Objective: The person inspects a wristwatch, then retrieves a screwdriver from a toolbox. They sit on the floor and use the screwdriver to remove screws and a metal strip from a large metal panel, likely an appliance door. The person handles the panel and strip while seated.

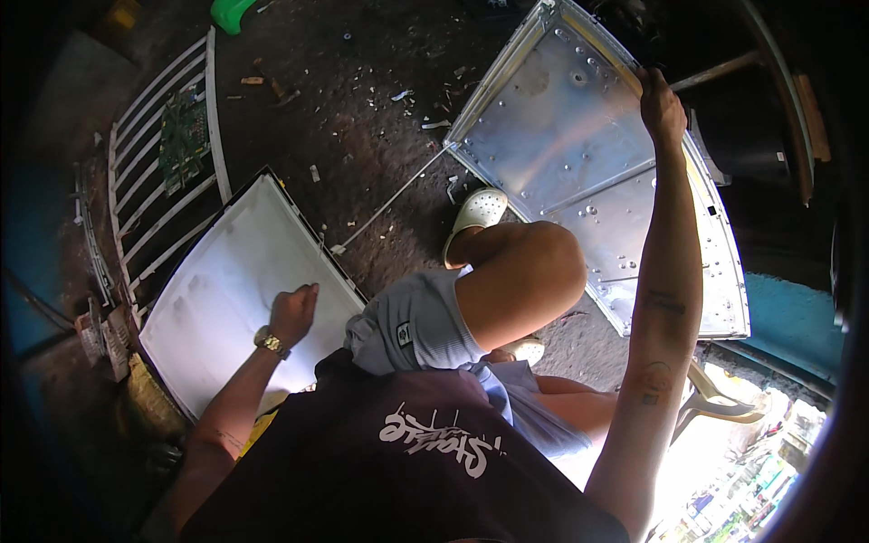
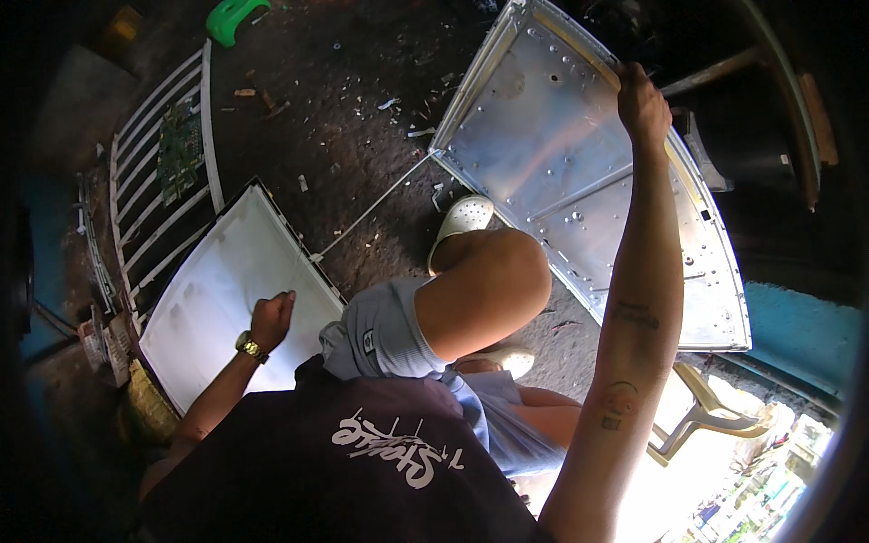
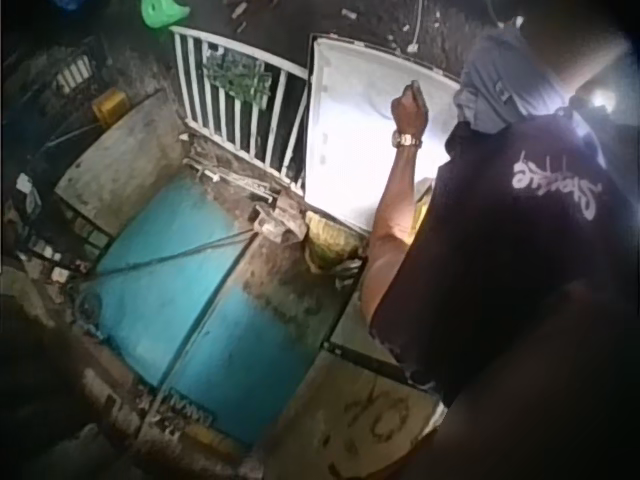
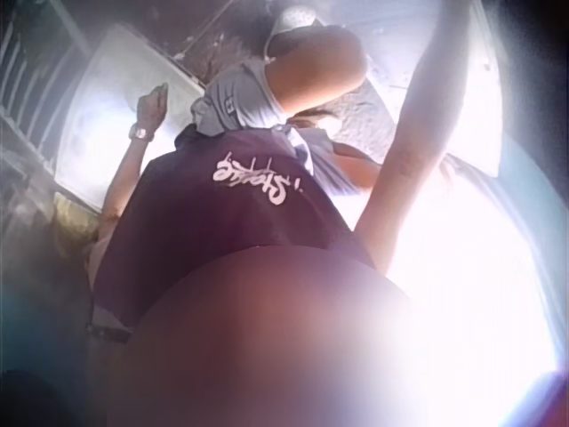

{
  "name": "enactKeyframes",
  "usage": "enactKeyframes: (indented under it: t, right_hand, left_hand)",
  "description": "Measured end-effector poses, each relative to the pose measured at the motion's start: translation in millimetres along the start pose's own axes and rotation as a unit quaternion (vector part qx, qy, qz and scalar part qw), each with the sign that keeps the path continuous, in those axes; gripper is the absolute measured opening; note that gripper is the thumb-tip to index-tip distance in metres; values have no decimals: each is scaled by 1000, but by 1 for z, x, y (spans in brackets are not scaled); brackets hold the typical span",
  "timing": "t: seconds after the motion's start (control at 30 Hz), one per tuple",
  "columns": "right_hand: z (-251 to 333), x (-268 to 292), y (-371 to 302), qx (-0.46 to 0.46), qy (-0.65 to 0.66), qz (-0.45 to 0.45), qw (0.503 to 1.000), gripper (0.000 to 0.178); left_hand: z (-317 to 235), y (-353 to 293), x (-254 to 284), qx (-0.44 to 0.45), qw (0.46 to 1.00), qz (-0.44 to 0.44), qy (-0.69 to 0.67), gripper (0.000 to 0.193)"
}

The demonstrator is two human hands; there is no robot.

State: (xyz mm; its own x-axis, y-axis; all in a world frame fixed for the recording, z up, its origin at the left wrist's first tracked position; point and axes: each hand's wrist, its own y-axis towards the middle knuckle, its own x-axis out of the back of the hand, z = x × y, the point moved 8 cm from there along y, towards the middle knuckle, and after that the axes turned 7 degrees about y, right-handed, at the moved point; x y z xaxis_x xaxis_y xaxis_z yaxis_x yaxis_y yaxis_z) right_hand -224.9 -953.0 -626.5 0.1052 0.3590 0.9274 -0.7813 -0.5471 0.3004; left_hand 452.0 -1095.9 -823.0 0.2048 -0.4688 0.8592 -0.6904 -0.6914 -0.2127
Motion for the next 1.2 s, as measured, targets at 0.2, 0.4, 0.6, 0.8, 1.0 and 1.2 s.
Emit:
enactKeyframes:
  t: [0.2,0.4,0.6,0.8,1.0,1.2]
  right_hand:
    - [-9,-7,8,-8,3,6,1000,37]
    - [-15,-12,12,1,-16,15,1000,37]
    - [-1,-7,-4,14,-2,24,1000,33]
    - [10,7,-24,82,-48,-59,994,39]
    - [33,27,-47,63,23,-86,994,29]
    - [48,38,-58,57,22,-103,993,25]
  left_hand:
    - [-58,-77,30,-88,989,120,13,32]
    - [-19,-41,170,31,993,-107,-24,43]
    - [-17,33,230,58,993,-23,-98,42]
    - [-9,34,252,-4,999,-15,-30,23]
    - [40,26,290,119,979,36,-160,23]
    - [20,158,325,32,979,170,-112,28]
